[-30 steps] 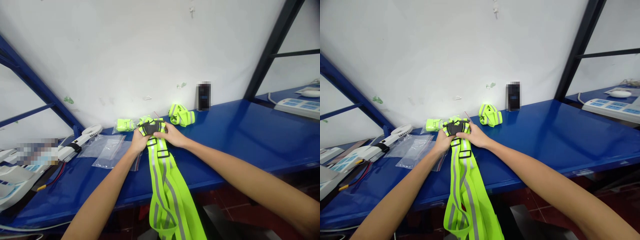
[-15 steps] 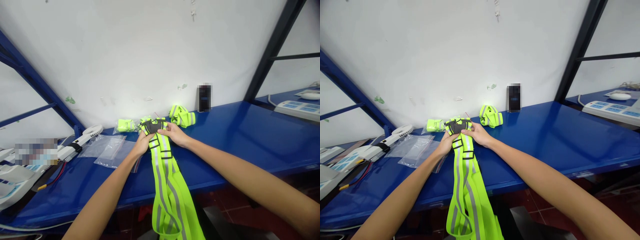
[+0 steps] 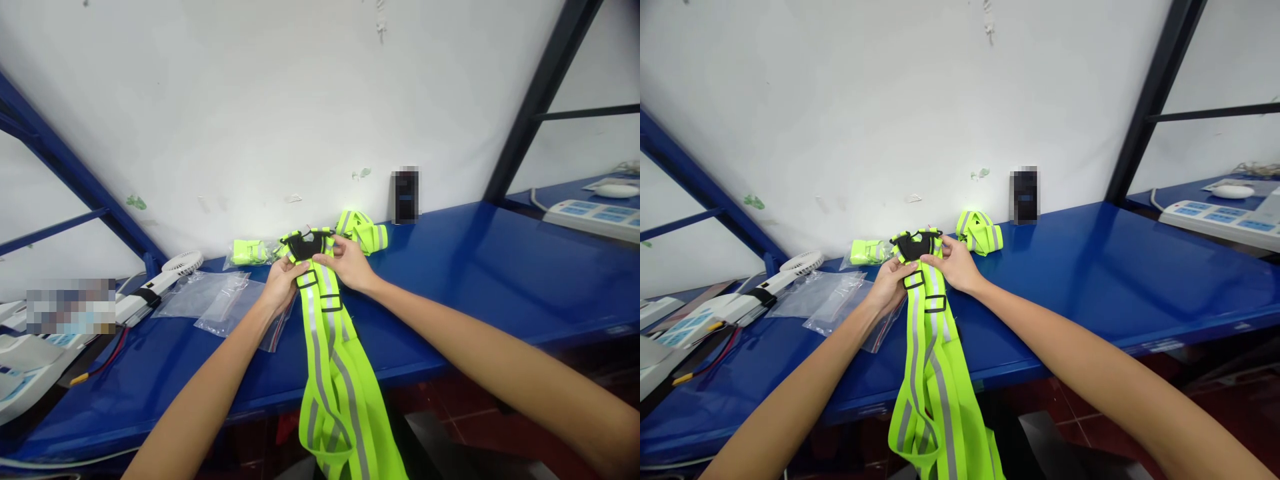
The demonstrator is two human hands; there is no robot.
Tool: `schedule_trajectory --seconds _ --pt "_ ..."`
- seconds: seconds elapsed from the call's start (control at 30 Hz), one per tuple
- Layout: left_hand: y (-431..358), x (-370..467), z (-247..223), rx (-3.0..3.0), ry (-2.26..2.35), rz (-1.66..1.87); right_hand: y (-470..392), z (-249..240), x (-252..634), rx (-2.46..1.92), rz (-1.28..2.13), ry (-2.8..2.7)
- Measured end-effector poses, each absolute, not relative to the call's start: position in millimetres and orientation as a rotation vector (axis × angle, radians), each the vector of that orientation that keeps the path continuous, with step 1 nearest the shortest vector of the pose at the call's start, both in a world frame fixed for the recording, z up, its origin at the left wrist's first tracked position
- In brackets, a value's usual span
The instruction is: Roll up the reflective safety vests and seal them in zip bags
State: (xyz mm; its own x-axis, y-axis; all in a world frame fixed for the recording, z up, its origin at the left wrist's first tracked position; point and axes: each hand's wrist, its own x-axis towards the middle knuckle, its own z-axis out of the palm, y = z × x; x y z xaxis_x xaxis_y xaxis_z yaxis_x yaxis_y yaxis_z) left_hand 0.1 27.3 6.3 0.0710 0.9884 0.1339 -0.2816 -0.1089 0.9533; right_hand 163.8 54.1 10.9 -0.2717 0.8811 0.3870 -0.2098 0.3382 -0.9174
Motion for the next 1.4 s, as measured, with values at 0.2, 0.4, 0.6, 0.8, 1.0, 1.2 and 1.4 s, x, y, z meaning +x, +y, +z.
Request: schedule_trajectory --seconds 0.2,0.4,0.6,0.8,1.0,1.2,1.4 --pt "25.6 0.3 4.7 1.106 0.907 1.264 54.3 7.7 161.8 -0.555 1.14 -1.519" --pt "28.8 -2.2 -1.8 1.206 0.933 1.275 58.1 2.1 159.9 -0.56 1.089 -1.561" --pt "27.7 -1.9 0.3 1.185 0.923 1.26 60.4 -1.4 158.7 -0.524 1.189 -1.528" --pt "25.3 2.6 4.7 1.043 0.921 1.27 59.0 -4.8 158.4 -0.621 0.927 -1.592" --pt "22.9 12.5 8.7 0.956 0.916 1.289 55.3 -4.4 161.3 -0.776 0.533 -1.627" --pt "22.6 15.8 1.4 1.11 0.956 1.292 52.9 -4.5 162.0 -0.811 0.467 -1.622" --pt "21.0 11.6 2.2 1.195 0.898 1.245 53.6 -4.6 162.9 -0.847 0.498 -1.609"
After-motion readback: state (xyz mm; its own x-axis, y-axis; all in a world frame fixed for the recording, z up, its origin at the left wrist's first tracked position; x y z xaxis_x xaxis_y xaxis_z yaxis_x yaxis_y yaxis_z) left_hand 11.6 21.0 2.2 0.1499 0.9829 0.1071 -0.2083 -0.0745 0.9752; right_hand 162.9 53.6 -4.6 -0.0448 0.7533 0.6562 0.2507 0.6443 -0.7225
